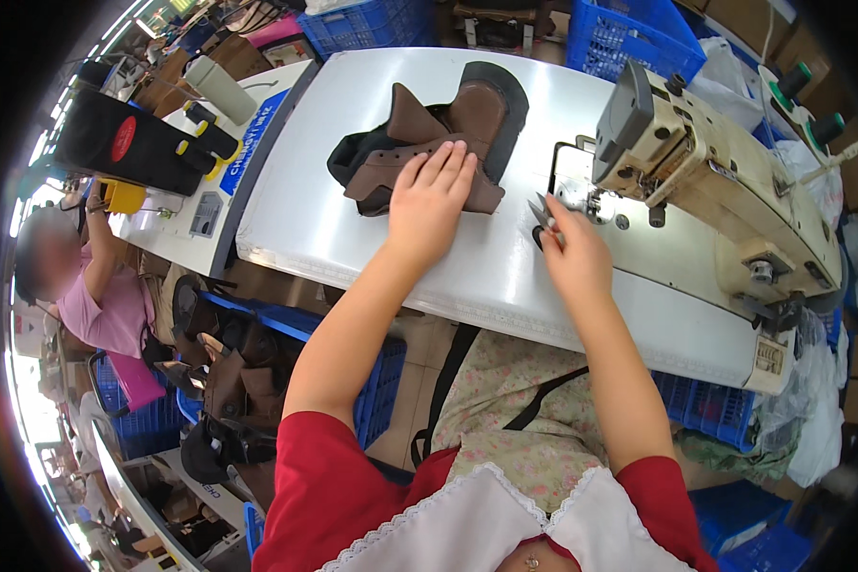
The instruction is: Sew and stitch components of a leather boot upper using a sewing machine.
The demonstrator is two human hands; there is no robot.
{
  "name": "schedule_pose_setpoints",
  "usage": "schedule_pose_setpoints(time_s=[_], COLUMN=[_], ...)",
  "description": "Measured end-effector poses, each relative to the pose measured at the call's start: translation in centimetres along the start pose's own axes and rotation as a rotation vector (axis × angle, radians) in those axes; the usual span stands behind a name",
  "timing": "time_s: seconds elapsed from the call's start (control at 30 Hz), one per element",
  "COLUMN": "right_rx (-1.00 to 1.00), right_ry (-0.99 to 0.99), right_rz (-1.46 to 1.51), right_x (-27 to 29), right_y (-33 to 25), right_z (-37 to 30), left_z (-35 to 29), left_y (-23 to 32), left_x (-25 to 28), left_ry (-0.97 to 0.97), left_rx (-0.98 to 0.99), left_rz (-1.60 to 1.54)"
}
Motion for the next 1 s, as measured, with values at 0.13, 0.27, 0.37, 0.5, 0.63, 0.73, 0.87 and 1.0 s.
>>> schedule_pose_setpoints(time_s=[0.13, 0.27, 0.37, 0.5, 0.63, 0.73, 0.87, 1.0], right_rx=[-0.219, -0.224, -0.314, -0.358, -0.352, -0.346, -0.318, -0.304], right_ry=[-0.007, 0.080, 0.096, 0.078, 0.060, 0.092, 0.075, 0.074], right_rz=[0.321, 0.466, 0.582, 0.659, 0.708, 0.747, 0.789, 0.824], right_x=[-0.5, -0.9, -0.8, -0.5, -0.6, -0.7, -1.4, -1.0], right_y=[2.5, 4.0, 4.5, 4.2, 4.4, 4.1, 6.5, 6.1], right_z=[-1.9, -2.8, -2.9, -2.6, -2.7, -3.1, -3.6, -3.7], left_z=[1.0, -3.0, -4.8, -6.4, -7.4, -7.5, -7.8, -8.5], left_y=[-4.3, -7.9, -8.2, -7.9, -7.4, -6.9, -6.0, -4.8], left_x=[5.0, 8.9, 10.7, 11.7, 13.0, 14.1, 14.3, 16.8], left_ry=[0.069, 0.087, 0.206, 0.213, 0.247, 0.209, 0.248, 0.314], left_rx=[0.350, 1.329, 1.376, 1.377, 1.364, 1.393, 1.376, 1.434], left_rz=[-0.428, -1.211, -1.427, -1.618, -1.628, -1.686, -1.671, -1.635])
Point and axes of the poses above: each hand's wrist, its own z-axis towards the middle knuckle, its own x-axis out of the back of the hand, y = z × x, the point moved 3 cm from there along z, towards the middle knuckle, and after that the axes turned 14 degrees about y, right-handed, at the moved point
